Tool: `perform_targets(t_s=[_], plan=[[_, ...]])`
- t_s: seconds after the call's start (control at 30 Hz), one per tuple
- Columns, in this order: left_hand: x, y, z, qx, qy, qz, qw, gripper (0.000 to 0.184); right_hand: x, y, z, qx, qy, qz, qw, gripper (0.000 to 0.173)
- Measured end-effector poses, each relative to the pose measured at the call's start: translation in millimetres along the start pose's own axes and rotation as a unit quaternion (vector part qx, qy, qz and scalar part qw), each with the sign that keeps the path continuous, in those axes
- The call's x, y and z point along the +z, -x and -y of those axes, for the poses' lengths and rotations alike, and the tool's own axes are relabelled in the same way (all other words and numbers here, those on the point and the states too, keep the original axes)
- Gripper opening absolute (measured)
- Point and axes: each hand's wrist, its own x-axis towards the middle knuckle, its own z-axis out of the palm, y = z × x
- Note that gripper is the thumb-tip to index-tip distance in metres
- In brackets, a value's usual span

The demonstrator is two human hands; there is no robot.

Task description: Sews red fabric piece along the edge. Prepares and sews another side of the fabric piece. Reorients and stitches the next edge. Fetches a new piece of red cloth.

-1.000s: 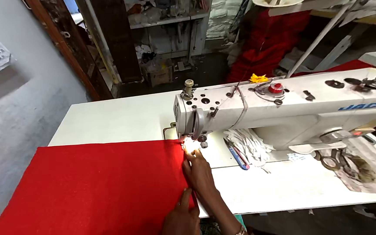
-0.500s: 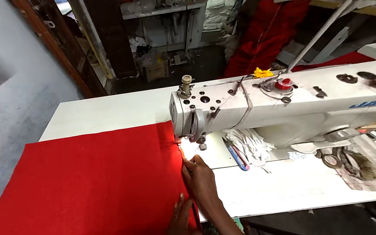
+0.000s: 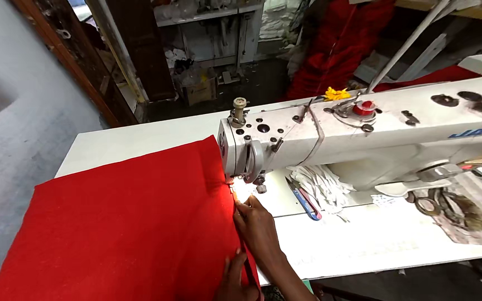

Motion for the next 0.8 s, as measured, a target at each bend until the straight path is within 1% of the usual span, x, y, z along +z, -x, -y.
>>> perform_targets(t_s=[0.1, 0.17, 0.27, 0.33, 0.37, 0.43, 0.5, 0.57, 0.6, 0.7, 0.73, 0.8], plan=[[5.7, -6.0, 5.4, 0.011, -0.04, -0.057, 0.997, 0.018, -8.1, 16.8, 3.0, -0.004, 0.012, 0.014, 1.0, 0.017], [9.6, -12.3, 9.1, 0.007, -0.06, -0.092, 0.994, 0.017, -16.1, 24.1, 8.0, 0.007, 0.019, 0.039, 0.999, 0.019], [16.1, -25.3, 19.0, 0.015, -0.091, -0.137, 0.986, 0.017, -21.4, 19.7, 12.3, 0.028, 0.025, 0.069, 0.997, 0.018], [17.3, -34.2, 28.1, 0.036, -0.104, -0.164, 0.98, 0.02, -19.4, 12.9, 10.6, 0.029, 0.017, 0.07, 0.997, 0.014], [15.3, -36.5, 33.0, 0.048, -0.11, -0.171, 0.978, 0.022, -21.3, 11.8, 11.3, 0.032, 0.014, 0.083, 0.996, 0.015], [2.9, -37.3, 43.3, 0.073, -0.106, -0.149, 0.98, 0.03, -30.0, 14.6, 15.9, 0.034, 0.034, 0.117, 0.992, 0.015], [-14.5, -36.4, 54.8, 0.097, -0.093, -0.083, 0.988, 0.038, -45.9, 19.8, 24.8, 0.049, 0.064, 0.182, 0.98, 0.018], [-32.1, -39.2, 66.0, 0.11, -0.103, -0.01, 0.988, 0.051, -51.3, 25.2, 28.0, 0.047, 0.077, 0.202, 0.975, 0.02], [-40.9, -42.9, 71.3, 0.113, -0.115, 0.024, 0.987, 0.056, -48.8, 27.5, 26.1, 0.035, 0.076, 0.187, 0.979, 0.02], [-67.4, -63.0, 84.2, 0.128, -0.16, 0.108, 0.973, 0.06, -28.5, 30.3, 5.8, -0.056, 0.045, 0.06, 0.996, 0.01], [-73.7, -70.7, 89.4, 0.141, -0.178, 0.117, 0.967, 0.059, -21.9, 29.0, -2.7, -0.089, 0.035, 0.035, 0.995, 0.009], [-80.9, -87.2, 103.0, 0.185, -0.198, 0.093, 0.958, 0.05, -14.7, 23.7, -17.8, -0.143, 0.022, 0.031, 0.989, 0.011]])
